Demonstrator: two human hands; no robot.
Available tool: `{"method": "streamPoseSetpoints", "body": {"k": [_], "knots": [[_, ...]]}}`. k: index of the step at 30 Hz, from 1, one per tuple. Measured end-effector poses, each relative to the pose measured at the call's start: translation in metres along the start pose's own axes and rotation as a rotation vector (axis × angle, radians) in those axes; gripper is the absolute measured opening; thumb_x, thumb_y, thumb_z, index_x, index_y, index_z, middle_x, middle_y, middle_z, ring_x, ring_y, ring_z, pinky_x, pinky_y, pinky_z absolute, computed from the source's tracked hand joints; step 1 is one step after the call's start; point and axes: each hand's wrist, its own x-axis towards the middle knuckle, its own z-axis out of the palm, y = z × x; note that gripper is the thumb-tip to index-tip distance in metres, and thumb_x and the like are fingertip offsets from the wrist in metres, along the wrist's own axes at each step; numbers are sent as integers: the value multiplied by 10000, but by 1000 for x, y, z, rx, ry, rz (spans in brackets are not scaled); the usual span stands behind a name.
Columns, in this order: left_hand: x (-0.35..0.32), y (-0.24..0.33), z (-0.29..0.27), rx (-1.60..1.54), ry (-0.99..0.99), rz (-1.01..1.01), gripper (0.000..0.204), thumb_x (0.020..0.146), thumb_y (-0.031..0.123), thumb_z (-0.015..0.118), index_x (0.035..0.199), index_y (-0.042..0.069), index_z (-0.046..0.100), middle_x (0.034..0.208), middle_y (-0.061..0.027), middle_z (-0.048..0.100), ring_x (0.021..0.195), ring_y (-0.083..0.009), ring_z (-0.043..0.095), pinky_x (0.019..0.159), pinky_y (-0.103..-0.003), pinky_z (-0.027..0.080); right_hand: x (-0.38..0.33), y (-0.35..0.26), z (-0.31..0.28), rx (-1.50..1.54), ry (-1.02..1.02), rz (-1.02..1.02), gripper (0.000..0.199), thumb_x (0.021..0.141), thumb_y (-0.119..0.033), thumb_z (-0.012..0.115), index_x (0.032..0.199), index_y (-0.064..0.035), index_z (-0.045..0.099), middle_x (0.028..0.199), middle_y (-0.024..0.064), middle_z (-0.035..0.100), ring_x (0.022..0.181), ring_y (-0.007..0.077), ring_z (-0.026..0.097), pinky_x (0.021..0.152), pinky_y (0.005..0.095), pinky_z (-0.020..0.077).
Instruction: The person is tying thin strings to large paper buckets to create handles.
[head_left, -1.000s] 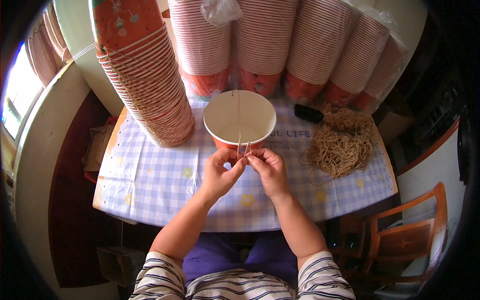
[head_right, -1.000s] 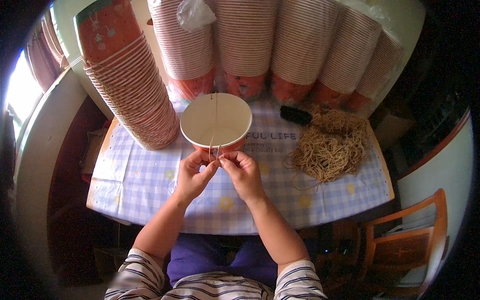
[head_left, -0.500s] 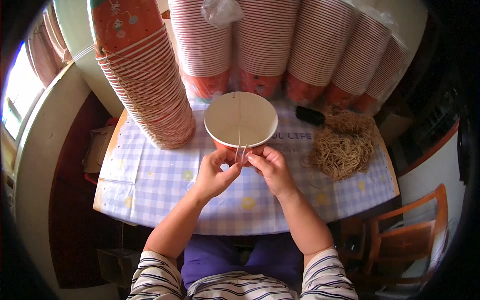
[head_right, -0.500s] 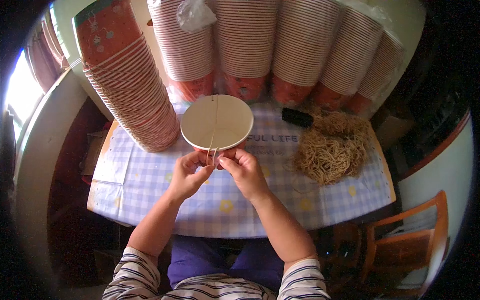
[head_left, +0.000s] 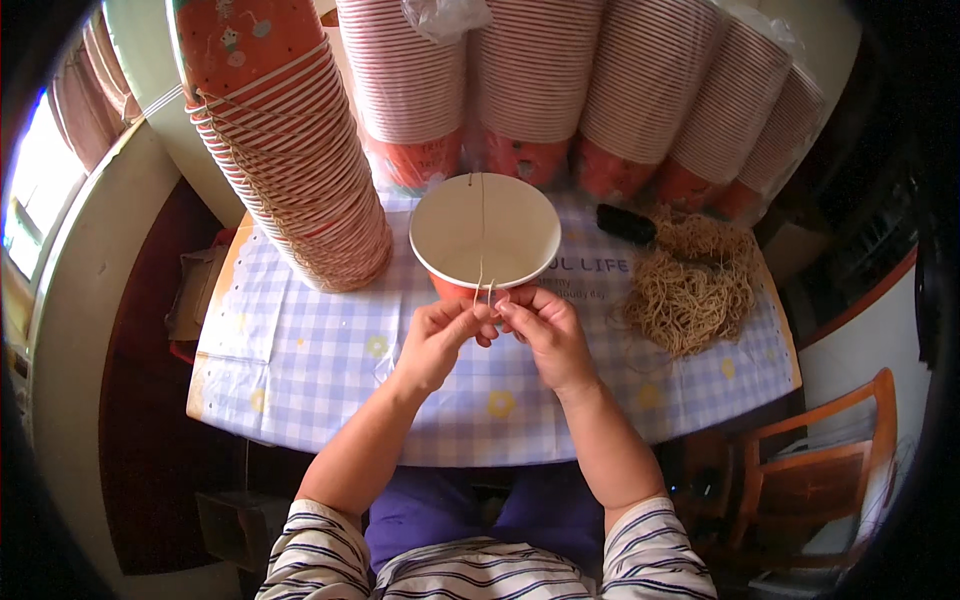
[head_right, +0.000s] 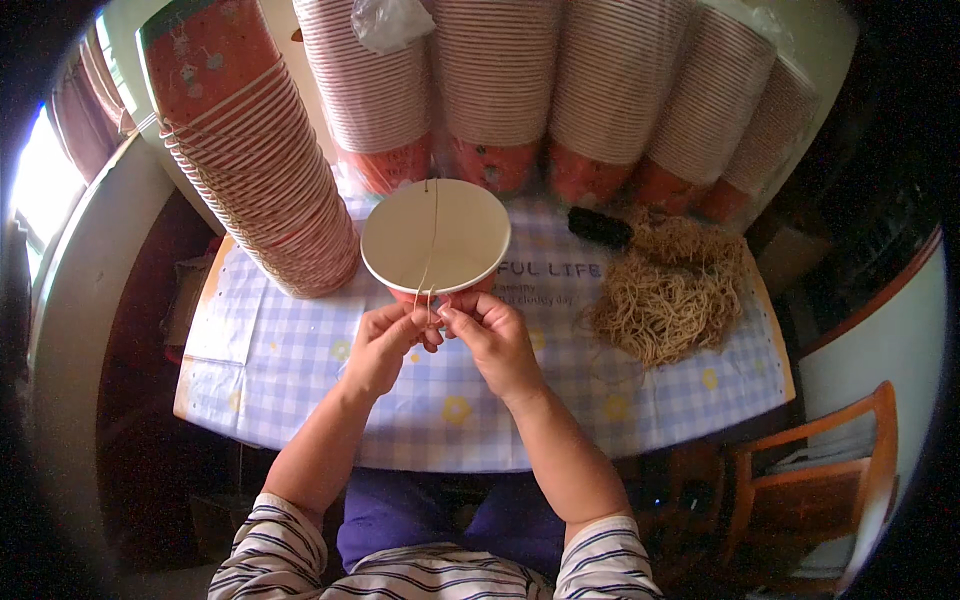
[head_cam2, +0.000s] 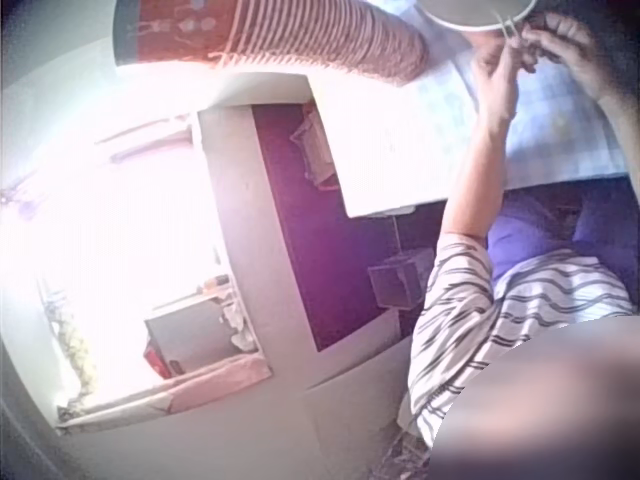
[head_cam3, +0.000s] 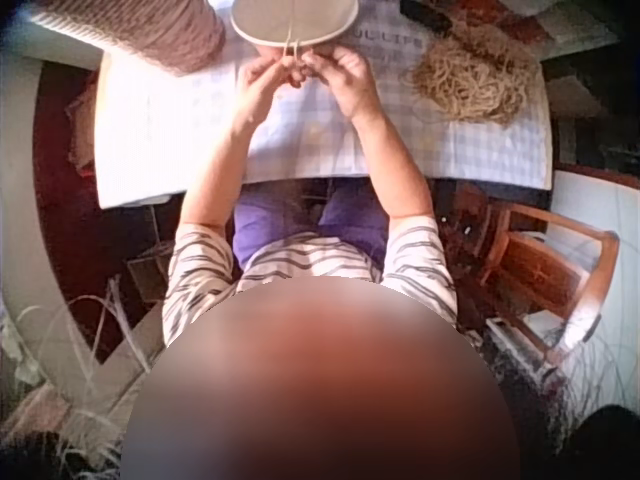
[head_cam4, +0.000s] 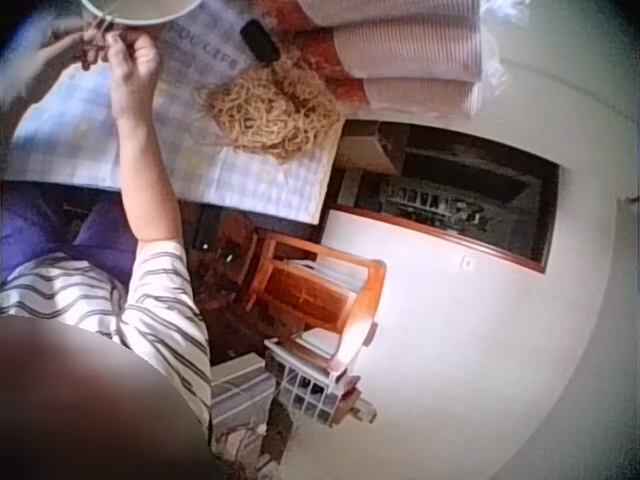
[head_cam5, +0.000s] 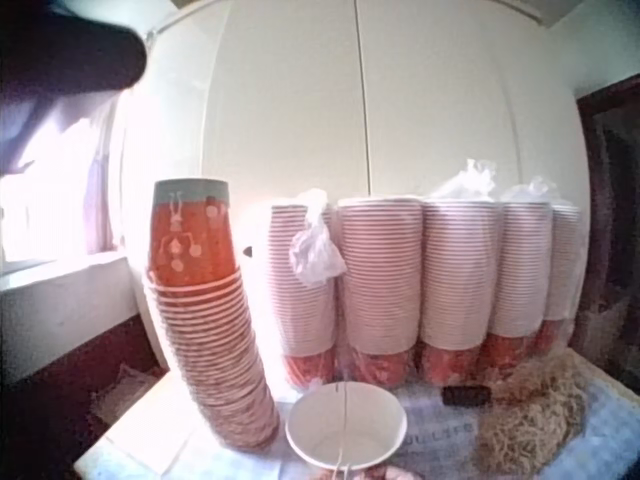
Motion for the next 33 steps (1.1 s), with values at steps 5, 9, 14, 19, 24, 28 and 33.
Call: {"method": "streamPoseSetpoints", "body": {"k": [5, 9, 14, 19, 24, 28, 33], "knots": [[2, -2, -5, -171, -4, -88, 240, 891, 226, 554, 904, -6, 612, 772, -65, 620, 709, -133, 570, 661, -258, 456, 0, 1, -5, -19, -7, 20, 149, 883, -149, 573, 943, -15, 594, 843, 17, 612, 775, 79, 556, 729, 237, 467], [2, -1, -3, -116, -26, -97, 225, 885, 216, 565, 898, -2, 618, 763, -56, 624, 708, -124, 567, 675, -256, 456, 0, 3, -6, -19, -14, 7, 150, 882, -151, 576, 946, -17, 595, 835, 13, 611, 776, 82, 557, 733, 244, 468], [1, -3, -7, -156, -35, -95, 193, 880, 195, 573, 896, 8, 622, 765, -49, 626, 708, -121, 565, 677, -254, 454, -2, 0, -4, -29, 12, 8, 149, 876, -158, 583, 933, -22, 601, 832, 6, 607, 759, 74, 541, 720, 232, 457], [-1, -4, -8, -96, -12, -53, 167, 876, 166, 567, 892, 10, 625, 763, -46, 628, 708, -115, 562, 676, -252, 453, -2, 3, -5, -22, 35, -13, 142, 849, -183, 610, 928, -64, 620, 827, -26, 613, 693, 38, 502, 613, 173, 374], [0, -6, -8, 2, 4, -33, 173, 875, 165, 572, 896, 1, 623, 771, -49, 627, 719, -111, 563, 677, -260, 460, -1, 4, -6, -38, 53, -11, 138, 849, -176, 611, 931, -65, 619, 822, -30, 608, 694, 39, 503, 606, 176, 373], [-2, -3, -5, -67, -9, 4, 144, 865, 141, 586, 905, 4, 610, 793, -47, 622, 695, -110, 562, 666, -246, 455, -1, 4, -5, -38, 60, -5, 132, 849, -168, 610, 928, -62, 617, 821, -29, 607, 696, 39, 505, 610, 175, 375], [-4, 1, 11, 148, 82, 130, 147, 825, 67, 646, 946, -15, 629, 831, -46, 643, 757, -80, 576, 673, -210, 471, -1, 8, -5, -32, 45, -45, 120, 863, -149, 601, 891, -32, 606, 811, -10, 593, 731, 46, 520, 664, 203, 434]]}}
